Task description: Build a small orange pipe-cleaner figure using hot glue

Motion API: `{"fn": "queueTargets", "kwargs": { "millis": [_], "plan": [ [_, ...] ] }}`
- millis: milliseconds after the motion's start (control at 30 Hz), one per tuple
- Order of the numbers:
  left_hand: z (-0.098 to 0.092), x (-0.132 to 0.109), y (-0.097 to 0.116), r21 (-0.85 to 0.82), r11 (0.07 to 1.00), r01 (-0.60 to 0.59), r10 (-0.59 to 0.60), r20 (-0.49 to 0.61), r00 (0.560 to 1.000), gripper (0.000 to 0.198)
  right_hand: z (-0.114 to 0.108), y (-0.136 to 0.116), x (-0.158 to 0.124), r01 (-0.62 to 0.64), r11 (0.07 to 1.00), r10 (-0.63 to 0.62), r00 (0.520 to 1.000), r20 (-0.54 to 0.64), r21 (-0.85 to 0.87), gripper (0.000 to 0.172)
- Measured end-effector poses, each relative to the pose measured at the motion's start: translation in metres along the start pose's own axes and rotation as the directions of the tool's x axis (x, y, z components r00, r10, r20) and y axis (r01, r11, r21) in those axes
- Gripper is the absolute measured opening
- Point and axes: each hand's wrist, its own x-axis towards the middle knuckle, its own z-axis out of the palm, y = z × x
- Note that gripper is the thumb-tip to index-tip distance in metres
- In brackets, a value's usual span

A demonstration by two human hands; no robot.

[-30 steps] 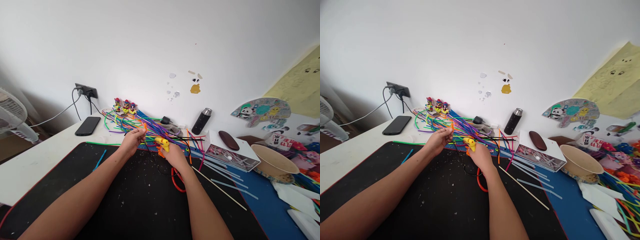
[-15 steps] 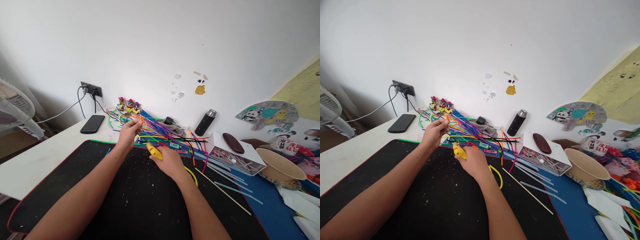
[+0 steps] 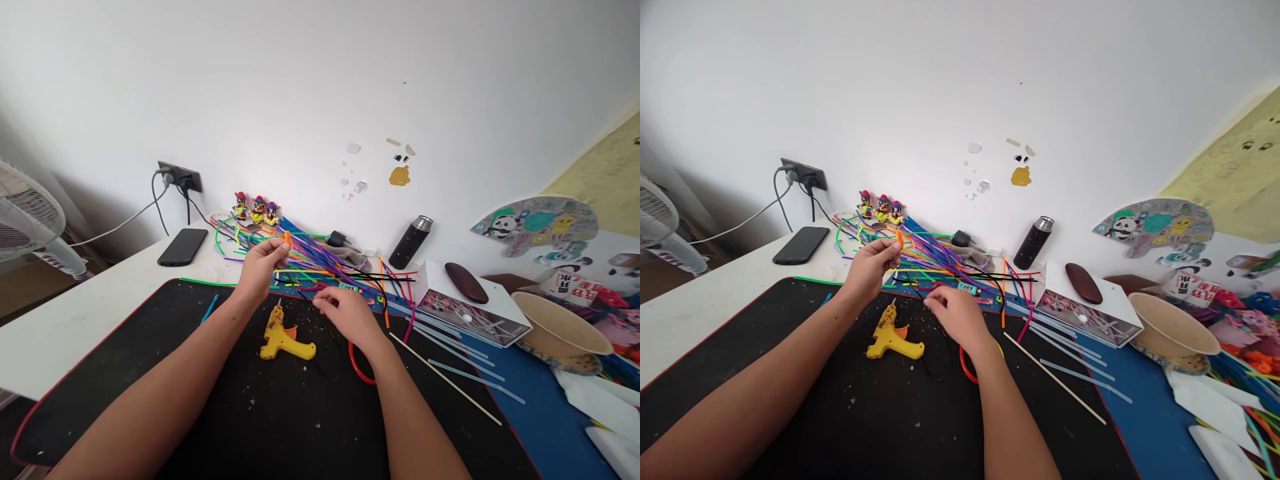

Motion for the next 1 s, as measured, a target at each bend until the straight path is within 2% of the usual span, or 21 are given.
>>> {"fn": "queueTargets", "kwargs": {
  "millis": [67,100,167,267,433,667,1000],
  "plan": [
    [0.001,-0.001,-0.002,0.011,1.000,-0.001,0.001,0.018,1.000,0.039,-0.007,0.010,0.004,-0.085,0.986,0.071,0.993,-0.098,-0.146,0.020],
    [0.002,-0.002,-0.003,0.016,1.000,0.001,-0.002,0.025,1.000,0.039,-0.009,0.014,0.005,-0.120,0.970,0.100,0.989,-0.107,-0.211,0.018],
    [0.003,-0.003,-0.004,0.028,1.000,0.013,-0.014,0.035,0.999,0.040,-0.010,0.019,0.007,-0.155,0.943,0.133,0.987,-0.093,-0.296,0.012],
    [0.003,-0.005,-0.006,0.049,0.998,0.033,-0.035,0.048,0.998,0.040,-0.004,0.020,0.007,-0.139,0.923,0.130,0.990,-0.051,-0.358,0.008],
    [0.005,-0.008,-0.006,0.059,0.997,0.048,-0.052,0.068,0.996,0.040,0.004,0.017,0.006,-0.109,0.916,0.117,0.993,-0.003,-0.387,0.007],
    [0.009,-0.011,-0.007,0.078,0.996,0.051,-0.059,0.111,0.992,0.038,0.008,0.018,0.006,-0.131,0.907,0.139,0.990,-0.009,-0.401,0.008],
    [0.011,-0.013,-0.013,0.022,0.985,0.172,-0.173,0.147,0.974,0.039,0.011,0.021,0.008,-0.123,0.939,0.112,0.992,-0.053,-0.320,0.011]
  ]
}}
